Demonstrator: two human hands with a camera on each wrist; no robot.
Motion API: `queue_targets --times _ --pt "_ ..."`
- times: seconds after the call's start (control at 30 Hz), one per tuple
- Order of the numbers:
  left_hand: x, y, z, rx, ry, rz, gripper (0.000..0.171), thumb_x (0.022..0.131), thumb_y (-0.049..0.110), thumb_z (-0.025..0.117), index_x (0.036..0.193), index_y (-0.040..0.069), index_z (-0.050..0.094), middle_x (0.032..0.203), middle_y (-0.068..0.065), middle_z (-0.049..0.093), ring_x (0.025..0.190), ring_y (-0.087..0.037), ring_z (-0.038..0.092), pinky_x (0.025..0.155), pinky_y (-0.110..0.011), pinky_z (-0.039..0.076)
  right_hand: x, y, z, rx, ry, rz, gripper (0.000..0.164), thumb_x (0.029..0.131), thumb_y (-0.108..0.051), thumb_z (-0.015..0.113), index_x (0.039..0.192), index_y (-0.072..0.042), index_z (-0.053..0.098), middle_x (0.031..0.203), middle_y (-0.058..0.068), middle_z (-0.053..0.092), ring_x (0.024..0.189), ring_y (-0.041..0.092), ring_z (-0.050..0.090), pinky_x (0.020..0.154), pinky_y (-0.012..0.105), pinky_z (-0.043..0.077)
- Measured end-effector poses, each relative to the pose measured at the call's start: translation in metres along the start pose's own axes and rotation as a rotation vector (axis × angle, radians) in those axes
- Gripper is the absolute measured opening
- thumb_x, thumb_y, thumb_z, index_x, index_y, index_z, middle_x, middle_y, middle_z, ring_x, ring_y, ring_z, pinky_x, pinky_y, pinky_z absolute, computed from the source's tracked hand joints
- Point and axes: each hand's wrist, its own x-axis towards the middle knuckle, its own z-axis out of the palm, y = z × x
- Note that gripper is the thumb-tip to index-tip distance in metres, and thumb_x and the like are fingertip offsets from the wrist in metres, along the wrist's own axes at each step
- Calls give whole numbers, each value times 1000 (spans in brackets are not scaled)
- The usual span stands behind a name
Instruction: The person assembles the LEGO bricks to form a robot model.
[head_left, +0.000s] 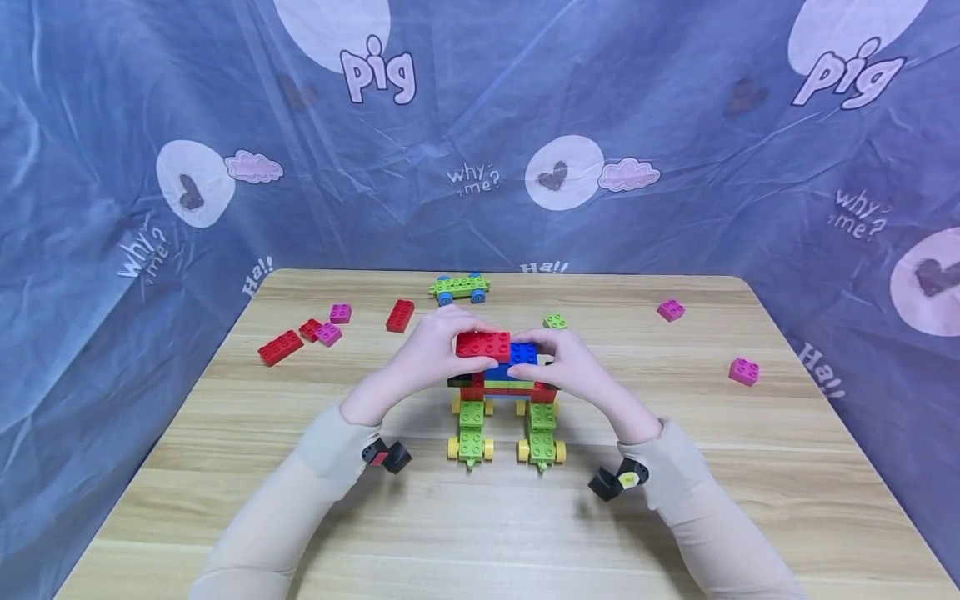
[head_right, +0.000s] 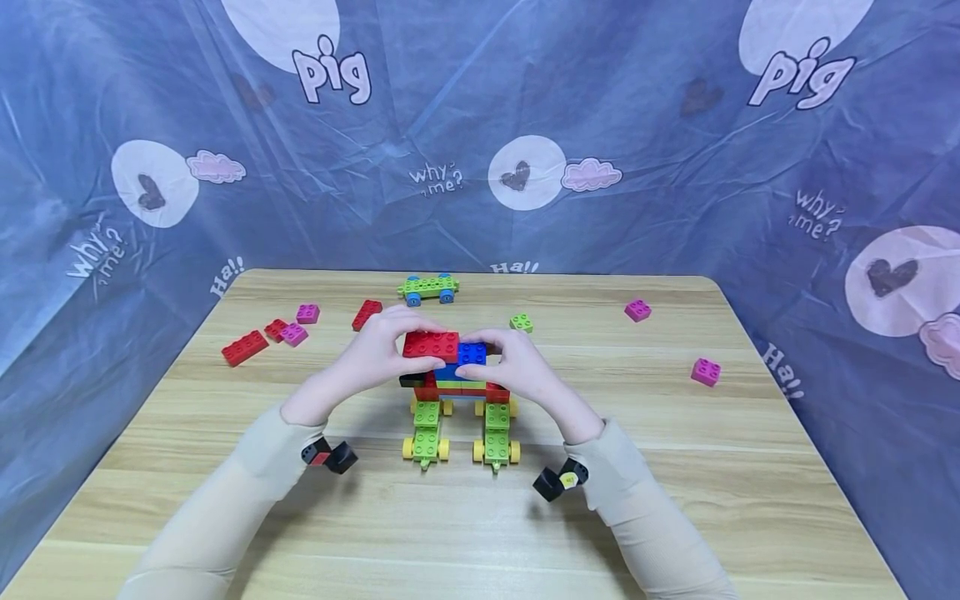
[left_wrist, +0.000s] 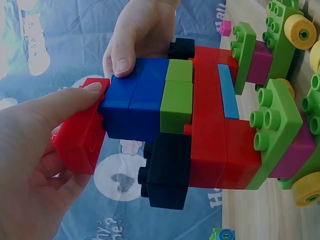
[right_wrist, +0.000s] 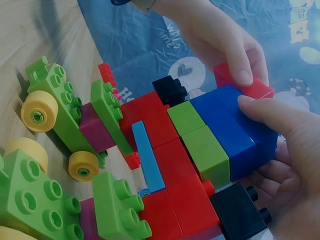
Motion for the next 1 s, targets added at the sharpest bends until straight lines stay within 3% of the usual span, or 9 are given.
queue_targets --times 0.23,0.6,1.0 --pt "2 1 -1 9 -22 -18 40 75 27 83 110 9 73 107 -6 72 101 -22 59 81 -37 51 0 -1 1 8 1 4 44 82 -16 77 120 2 64 111 17 68 96 26 67 79 42 55" --pt "10 2 -6 18 -100 -71 42 74 31 84 109 11 74 105 -4 73 97 -19 61 75 -30 49 1 -1 0 8 -3 14 46 81 -15 77 121 3 63 108 16 69 92 23 67 74 28 55" --pt "16 9 -10 -38 -168 -187 42 74 30 84 110 11 74 107 -5 73 95 -18 59 71 -26 50 2 0 -1 15 0 34 45 80 -16 78 119 3 64 107 17 69 90 22 67 74 27 55"
